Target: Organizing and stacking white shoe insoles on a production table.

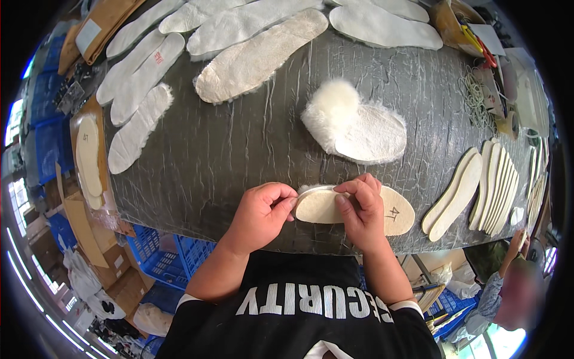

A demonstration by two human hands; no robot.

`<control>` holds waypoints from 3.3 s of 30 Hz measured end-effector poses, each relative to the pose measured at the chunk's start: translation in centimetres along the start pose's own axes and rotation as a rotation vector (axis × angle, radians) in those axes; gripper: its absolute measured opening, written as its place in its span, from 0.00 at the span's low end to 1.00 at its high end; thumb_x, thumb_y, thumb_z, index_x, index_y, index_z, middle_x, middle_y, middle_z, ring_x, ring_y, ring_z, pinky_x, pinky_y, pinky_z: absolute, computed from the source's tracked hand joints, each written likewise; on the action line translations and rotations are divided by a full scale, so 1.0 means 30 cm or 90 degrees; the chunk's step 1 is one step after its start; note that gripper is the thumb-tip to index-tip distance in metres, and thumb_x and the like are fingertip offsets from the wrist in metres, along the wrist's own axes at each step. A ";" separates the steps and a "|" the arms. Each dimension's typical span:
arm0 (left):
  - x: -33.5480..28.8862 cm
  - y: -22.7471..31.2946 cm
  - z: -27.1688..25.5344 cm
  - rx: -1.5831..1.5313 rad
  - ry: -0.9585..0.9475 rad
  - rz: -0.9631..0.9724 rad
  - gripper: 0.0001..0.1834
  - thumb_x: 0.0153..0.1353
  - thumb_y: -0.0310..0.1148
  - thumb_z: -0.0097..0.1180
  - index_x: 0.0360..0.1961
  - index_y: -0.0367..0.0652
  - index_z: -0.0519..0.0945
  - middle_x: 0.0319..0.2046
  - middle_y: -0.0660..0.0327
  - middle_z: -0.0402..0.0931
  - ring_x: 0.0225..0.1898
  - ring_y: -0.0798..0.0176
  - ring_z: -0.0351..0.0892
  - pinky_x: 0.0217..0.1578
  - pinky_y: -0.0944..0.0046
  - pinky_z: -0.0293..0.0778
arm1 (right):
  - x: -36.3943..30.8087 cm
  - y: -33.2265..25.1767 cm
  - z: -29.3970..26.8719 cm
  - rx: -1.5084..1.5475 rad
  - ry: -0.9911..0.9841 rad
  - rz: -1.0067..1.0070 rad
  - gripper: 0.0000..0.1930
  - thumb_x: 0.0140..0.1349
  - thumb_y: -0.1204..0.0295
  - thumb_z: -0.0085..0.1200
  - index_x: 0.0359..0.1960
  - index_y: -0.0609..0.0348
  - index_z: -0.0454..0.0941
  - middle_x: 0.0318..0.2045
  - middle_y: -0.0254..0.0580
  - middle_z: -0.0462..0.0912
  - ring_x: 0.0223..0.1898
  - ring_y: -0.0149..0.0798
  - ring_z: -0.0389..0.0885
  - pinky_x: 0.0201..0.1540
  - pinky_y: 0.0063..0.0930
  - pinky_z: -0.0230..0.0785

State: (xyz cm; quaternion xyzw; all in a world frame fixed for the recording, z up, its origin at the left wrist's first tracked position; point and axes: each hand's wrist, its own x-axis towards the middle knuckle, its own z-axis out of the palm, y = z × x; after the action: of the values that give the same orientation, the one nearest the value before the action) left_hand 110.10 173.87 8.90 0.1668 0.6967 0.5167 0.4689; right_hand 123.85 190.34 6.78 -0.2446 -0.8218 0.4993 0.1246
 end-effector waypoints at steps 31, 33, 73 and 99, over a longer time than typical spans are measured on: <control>0.015 -0.016 0.042 0.451 0.146 0.042 0.08 0.53 0.26 0.65 0.32 0.37 0.78 0.33 0.62 0.76 0.27 0.68 0.73 0.28 0.67 0.71 | -0.053 0.046 -0.051 -0.352 0.053 -0.007 0.17 0.47 0.69 0.64 0.41 0.51 0.76 0.44 0.36 0.77 0.49 0.47 0.72 0.54 0.47 0.56; 0.017 -0.007 0.061 0.619 0.156 0.262 0.14 0.48 0.29 0.67 0.38 0.41 0.80 0.44 0.59 0.77 0.42 0.57 0.76 0.41 0.57 0.73 | -0.055 0.050 -0.047 -0.368 0.060 -0.008 0.17 0.47 0.69 0.64 0.41 0.51 0.76 0.44 0.36 0.77 0.49 0.47 0.72 0.54 0.47 0.56; 0.025 0.051 0.016 0.755 -0.195 0.443 0.25 0.48 0.44 0.66 0.47 0.43 0.80 0.56 0.57 0.76 0.60 0.54 0.71 0.58 0.47 0.62 | -0.147 -0.050 -0.241 -0.543 -0.276 -0.130 0.34 0.53 0.46 0.56 0.62 0.42 0.71 0.67 0.42 0.64 0.70 0.49 0.58 0.68 0.62 0.43; -0.586 0.008 -1.158 1.080 0.570 0.149 0.34 0.55 0.35 0.60 0.64 0.44 0.67 0.66 0.47 0.58 0.68 0.42 0.53 0.66 0.44 0.50 | -0.070 0.031 0.035 -0.272 0.225 -0.018 0.20 0.47 0.75 0.66 0.45 0.53 0.76 0.51 0.49 0.74 0.54 0.53 0.70 0.57 0.45 0.61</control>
State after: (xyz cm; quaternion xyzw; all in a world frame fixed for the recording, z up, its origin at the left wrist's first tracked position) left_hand 90.23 141.76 18.48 0.3062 0.9312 -0.0993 -0.1713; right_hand 125.43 188.79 5.54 -0.3369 -0.8774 0.2622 0.2187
